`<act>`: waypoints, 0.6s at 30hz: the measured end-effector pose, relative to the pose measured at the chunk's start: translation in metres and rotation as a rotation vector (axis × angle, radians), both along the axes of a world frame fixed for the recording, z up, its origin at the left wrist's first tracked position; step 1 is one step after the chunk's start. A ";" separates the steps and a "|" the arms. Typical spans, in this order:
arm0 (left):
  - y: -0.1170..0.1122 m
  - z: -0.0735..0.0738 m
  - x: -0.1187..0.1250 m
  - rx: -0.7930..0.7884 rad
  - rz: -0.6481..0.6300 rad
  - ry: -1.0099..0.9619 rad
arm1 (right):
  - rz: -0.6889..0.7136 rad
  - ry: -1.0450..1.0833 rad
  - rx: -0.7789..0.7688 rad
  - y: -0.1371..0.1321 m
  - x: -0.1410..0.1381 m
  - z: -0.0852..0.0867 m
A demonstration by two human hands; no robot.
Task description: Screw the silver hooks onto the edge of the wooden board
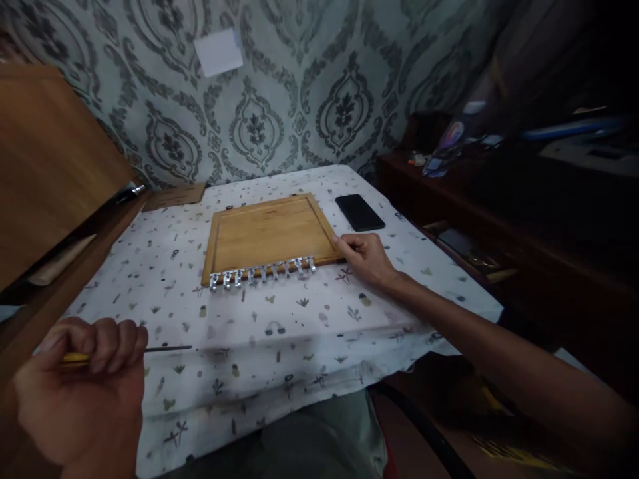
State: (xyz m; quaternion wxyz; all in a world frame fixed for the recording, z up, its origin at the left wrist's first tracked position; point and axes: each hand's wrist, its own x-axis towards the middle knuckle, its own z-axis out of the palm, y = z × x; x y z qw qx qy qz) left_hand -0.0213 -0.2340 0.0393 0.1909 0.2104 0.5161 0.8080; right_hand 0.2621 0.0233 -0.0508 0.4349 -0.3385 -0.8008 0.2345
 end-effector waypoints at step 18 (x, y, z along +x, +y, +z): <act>-0.004 -0.020 -0.003 0.199 -0.053 -0.179 | 0.011 0.017 -0.124 -0.084 0.004 -0.021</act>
